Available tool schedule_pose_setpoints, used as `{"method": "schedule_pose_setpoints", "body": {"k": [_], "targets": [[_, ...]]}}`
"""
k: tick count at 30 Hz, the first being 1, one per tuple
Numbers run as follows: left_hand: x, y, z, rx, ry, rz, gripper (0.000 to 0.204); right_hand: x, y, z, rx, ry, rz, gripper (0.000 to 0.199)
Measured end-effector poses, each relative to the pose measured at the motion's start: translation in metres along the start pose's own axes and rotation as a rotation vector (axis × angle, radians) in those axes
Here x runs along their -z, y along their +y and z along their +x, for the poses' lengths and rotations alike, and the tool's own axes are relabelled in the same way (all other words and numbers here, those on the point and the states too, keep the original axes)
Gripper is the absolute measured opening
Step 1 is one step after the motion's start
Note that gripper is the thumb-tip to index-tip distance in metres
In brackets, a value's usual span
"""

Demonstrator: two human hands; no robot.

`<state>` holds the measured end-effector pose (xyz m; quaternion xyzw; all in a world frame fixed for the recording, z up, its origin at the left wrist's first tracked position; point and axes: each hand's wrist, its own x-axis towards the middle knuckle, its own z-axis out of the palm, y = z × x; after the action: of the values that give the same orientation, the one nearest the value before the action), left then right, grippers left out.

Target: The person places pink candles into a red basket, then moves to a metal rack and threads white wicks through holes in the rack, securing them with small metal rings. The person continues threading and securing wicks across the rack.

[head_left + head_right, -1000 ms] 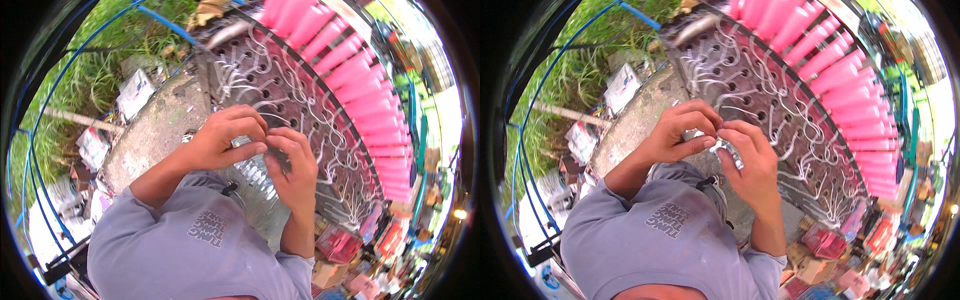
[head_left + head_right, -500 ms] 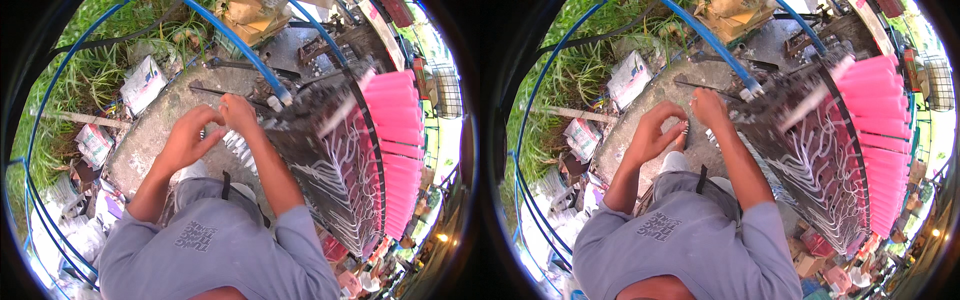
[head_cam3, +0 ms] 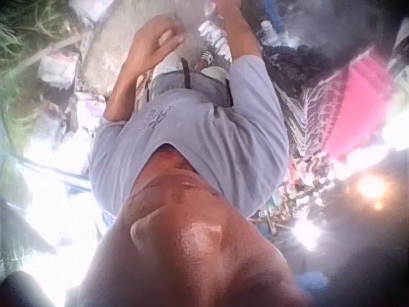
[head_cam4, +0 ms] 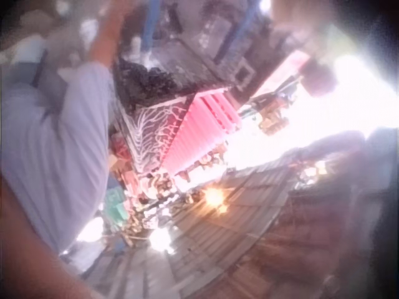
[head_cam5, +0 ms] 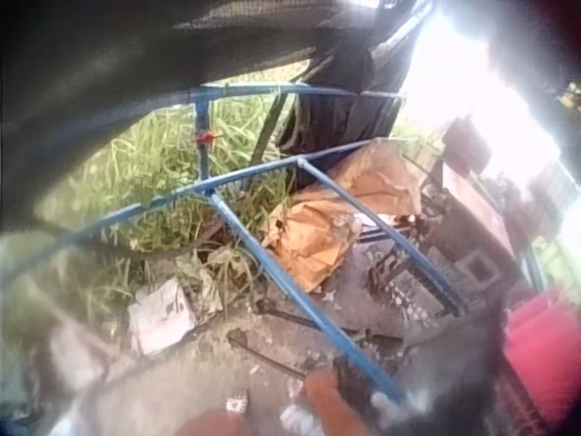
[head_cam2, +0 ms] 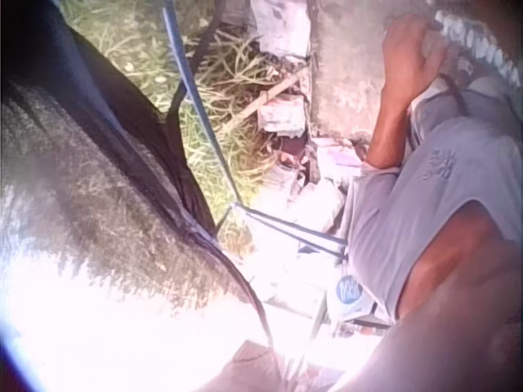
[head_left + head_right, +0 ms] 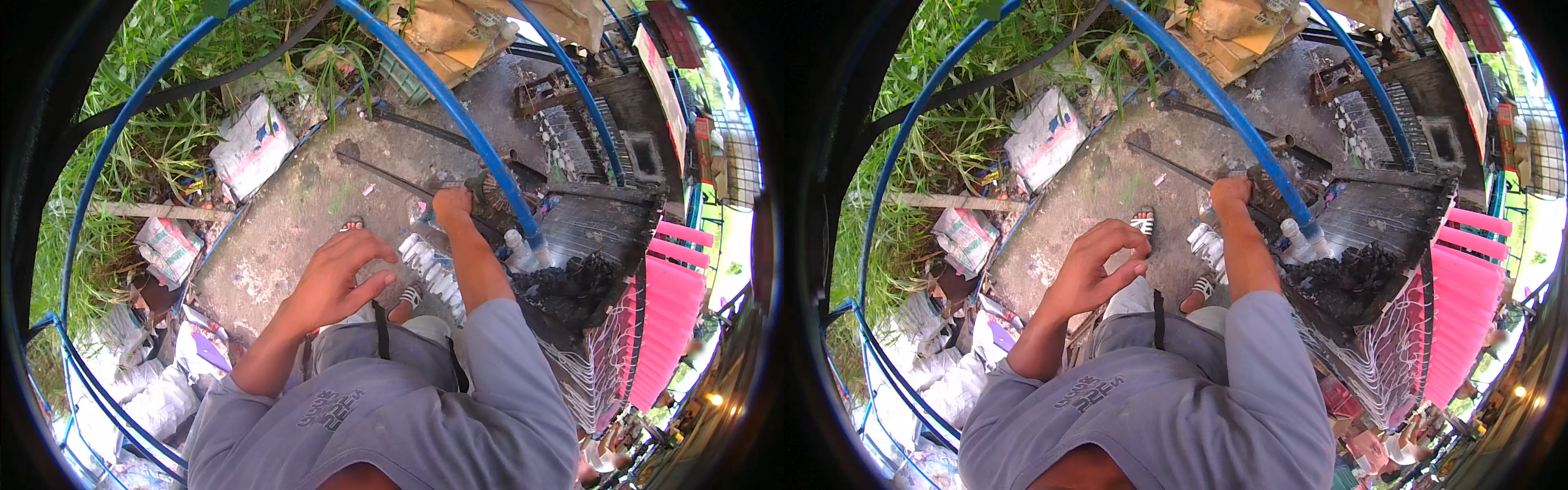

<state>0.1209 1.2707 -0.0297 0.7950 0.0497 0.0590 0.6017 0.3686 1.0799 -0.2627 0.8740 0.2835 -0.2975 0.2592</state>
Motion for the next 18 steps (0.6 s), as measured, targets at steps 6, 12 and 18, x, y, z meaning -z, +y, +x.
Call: {"method": "schedule_pose_setpoints", "body": {"k": [6, 12, 18], "targets": [[-0.018, -0.031, -0.02, 0.099, 0.032, -0.014, 0.02, 0.01, -0.01, -0.006, -0.029, 0.035, -0.011, 0.035], [-0.053, -0.091, -0.016, 0.326, 0.035, -0.048, 0.026, 0.04, -0.03, -0.036, -0.026, 0.207, -0.016, 0.032], [-0.047, -0.128, 0.026, -0.02, 0.158, 0.382, 0.05, 0.123, 0.022, -0.212, 0.111, 0.343, -0.007, 0.02]]}}
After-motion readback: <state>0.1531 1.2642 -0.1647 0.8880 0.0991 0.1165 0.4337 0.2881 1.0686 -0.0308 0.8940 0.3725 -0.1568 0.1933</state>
